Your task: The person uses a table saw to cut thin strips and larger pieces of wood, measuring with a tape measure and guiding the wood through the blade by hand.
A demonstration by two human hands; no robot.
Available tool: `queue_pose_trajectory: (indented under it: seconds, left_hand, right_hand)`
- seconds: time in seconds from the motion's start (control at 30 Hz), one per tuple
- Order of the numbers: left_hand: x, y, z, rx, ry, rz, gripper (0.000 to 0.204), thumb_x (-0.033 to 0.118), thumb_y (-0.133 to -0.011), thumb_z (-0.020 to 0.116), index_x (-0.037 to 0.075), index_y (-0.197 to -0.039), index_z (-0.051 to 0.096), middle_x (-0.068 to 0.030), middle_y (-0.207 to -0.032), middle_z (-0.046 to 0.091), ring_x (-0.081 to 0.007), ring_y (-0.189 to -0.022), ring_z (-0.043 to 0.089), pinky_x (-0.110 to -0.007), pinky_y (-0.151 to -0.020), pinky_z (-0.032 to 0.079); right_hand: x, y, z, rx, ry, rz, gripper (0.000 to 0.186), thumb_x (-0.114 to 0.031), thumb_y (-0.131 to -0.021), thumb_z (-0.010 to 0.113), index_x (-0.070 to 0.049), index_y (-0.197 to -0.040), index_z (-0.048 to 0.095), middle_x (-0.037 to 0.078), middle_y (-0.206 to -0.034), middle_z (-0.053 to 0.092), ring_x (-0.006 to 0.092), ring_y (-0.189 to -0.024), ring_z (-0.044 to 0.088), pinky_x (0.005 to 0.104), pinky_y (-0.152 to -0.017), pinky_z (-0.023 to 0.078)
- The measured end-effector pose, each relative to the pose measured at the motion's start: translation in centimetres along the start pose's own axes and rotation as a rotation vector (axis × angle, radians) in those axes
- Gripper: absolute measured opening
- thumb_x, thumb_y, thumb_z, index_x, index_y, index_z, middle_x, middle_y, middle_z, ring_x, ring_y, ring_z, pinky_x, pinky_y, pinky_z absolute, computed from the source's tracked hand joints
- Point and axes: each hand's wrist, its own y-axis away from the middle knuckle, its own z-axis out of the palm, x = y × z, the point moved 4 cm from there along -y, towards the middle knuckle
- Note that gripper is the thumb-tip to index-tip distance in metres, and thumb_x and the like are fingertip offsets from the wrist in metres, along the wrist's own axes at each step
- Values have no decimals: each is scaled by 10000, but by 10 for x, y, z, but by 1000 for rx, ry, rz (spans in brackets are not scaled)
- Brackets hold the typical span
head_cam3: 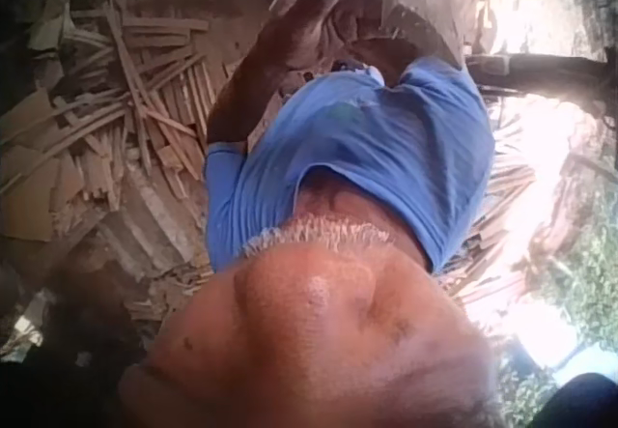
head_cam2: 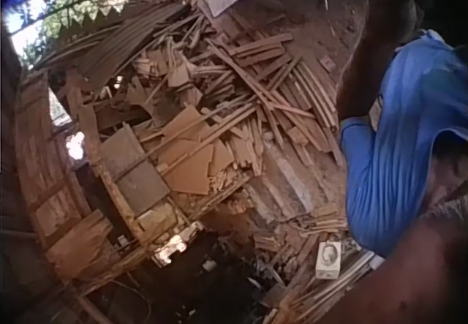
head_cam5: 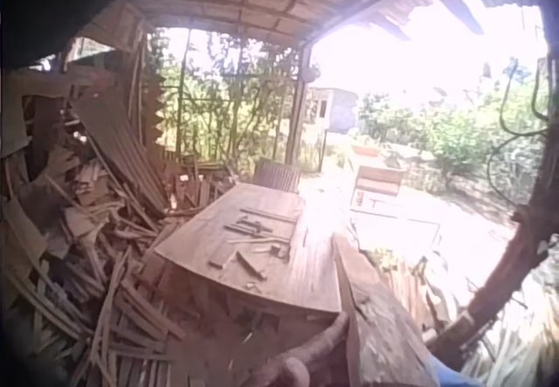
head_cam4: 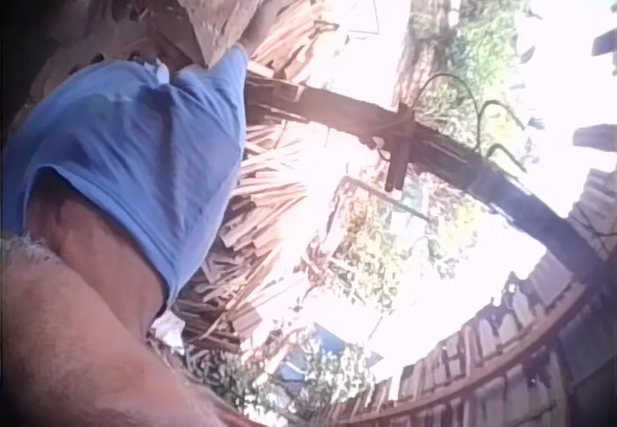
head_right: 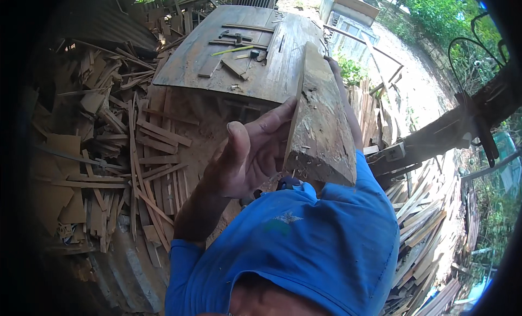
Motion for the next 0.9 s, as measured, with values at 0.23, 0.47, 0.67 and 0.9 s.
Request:
queue_pose_trajectory:
  seconds: [0.23,0.47,0.67,0.9]
  left_hand:
    - [0,-15,9,-15,-48,-32,1140,770,-885,367,-80,-1540,-20,-249,-1590,227,-304,-1406,405,-417,-1138,384]
    - [-3,-27,8,-29,-50,-30,1150,780,-879,358,-77,-1538,-35,-253,-1578,254,-303,-1374,450,-393,-1118,414]
    - [-2,-34,7,-13,-103,-65,1161,784,-880,360,-82,-1537,-47,-263,-1578,255,-282,-1305,521,-352,-1050,458]
    - [-2,-37,4,17,-104,-31,1140,767,-894,377,-71,-1543,-44,-257,-1570,281,-284,-1309,516,-359,-1061,447]
  right_hand:
    - [18,66,28,-43,100,57,388,-301,-973,525,18,-1159,643,163,-1047,714,286,-887,714,393,-814,583]
    - [23,60,19,-26,95,70,382,-298,-973,526,17,-1155,646,159,-1043,714,282,-883,712,388,-810,582]
    - [16,30,3,-12,24,57,378,-296,-974,528,15,-1151,648,156,-1040,714,279,-879,712,384,-806,581]
    - [11,-70,-42,34,-232,66,372,-293,-974,529,14,-1147,651,153,-1036,714,275,-874,710,379,-802,580]
